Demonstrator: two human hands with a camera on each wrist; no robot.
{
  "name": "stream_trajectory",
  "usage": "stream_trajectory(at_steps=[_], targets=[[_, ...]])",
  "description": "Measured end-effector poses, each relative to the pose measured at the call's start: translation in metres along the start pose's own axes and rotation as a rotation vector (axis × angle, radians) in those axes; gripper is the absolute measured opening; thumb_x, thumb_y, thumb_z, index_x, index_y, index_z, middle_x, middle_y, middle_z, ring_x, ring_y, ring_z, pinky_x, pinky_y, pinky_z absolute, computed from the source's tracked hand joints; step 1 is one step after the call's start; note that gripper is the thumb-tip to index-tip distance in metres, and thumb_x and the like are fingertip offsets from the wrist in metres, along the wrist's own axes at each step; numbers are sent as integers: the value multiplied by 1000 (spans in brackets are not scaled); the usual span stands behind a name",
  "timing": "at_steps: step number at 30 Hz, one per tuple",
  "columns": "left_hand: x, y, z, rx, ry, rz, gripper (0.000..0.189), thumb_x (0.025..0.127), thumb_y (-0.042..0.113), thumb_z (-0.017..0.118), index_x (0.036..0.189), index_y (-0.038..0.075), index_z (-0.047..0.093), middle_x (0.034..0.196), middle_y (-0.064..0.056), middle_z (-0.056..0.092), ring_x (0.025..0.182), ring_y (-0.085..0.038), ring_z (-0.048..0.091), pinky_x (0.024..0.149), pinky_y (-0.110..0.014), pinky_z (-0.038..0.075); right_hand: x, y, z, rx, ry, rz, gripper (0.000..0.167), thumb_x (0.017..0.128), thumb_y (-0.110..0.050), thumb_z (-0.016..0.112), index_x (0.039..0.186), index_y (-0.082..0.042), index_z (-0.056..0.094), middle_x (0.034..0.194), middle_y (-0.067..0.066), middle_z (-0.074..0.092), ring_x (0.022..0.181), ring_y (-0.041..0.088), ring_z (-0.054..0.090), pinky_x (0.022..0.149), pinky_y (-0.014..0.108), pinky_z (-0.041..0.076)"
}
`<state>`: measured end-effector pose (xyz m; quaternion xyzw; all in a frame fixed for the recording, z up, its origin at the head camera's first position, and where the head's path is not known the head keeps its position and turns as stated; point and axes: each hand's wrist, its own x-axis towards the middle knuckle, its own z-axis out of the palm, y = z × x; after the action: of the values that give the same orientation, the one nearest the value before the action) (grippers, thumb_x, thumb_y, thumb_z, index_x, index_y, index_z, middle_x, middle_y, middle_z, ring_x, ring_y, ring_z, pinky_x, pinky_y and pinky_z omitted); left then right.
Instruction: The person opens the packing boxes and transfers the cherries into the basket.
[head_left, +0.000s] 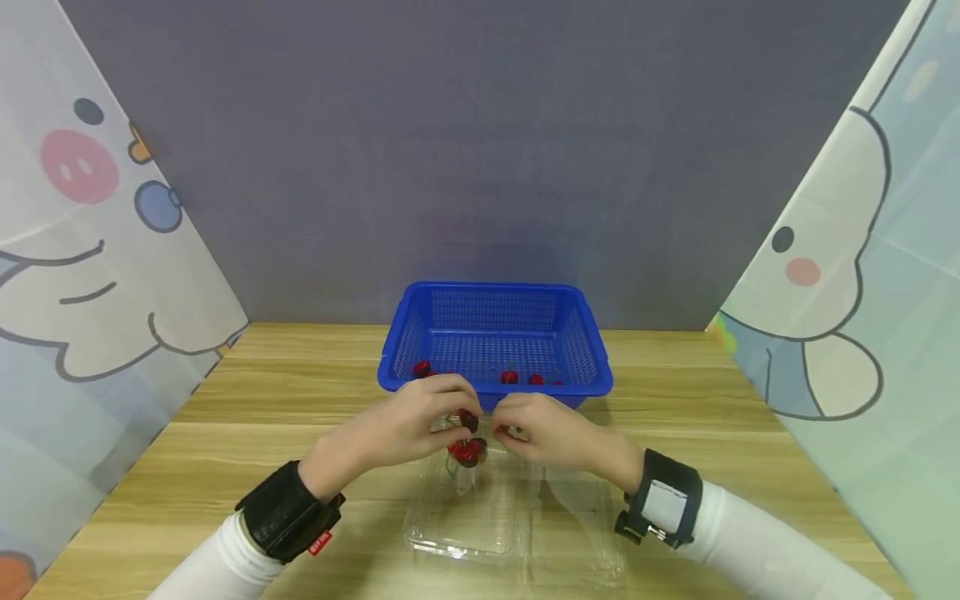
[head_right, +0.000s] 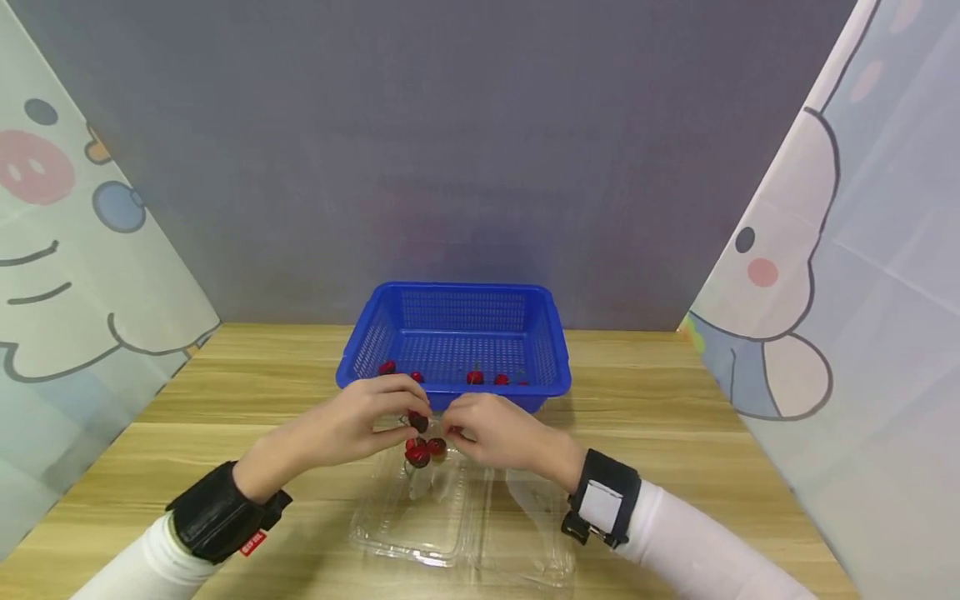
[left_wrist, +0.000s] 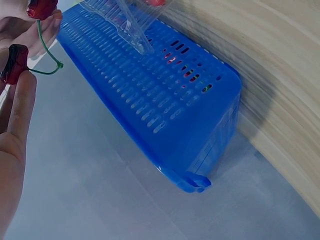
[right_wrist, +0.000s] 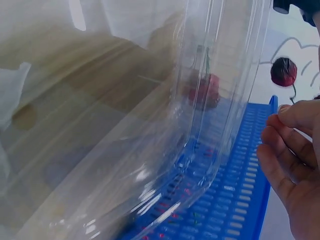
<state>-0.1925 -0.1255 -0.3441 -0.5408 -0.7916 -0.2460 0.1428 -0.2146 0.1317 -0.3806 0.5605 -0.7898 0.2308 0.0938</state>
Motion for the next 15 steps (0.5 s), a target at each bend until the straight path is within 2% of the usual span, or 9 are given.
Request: stream_trajectory(at_steps=[9,15], targets=[[1,-3,-8,56,53,-32,24,85,3,83,106,6,73,111,-2,66,97,-14,65,78,-23,56,11,-6,11,-2,-106,45,9,93,-2,72,98,-7,76,95,-1,72,87,3,64,79,16,53],[1,-7,-13,52,65,-50,23,85,-1,82,106,3,73,110,-3,66,95,-14,66,77,-25,58,15,-8,20,-48,-121,28,4,93,-7,73,97,-8,76,94,-1,73,85,3,64,78,17,53]])
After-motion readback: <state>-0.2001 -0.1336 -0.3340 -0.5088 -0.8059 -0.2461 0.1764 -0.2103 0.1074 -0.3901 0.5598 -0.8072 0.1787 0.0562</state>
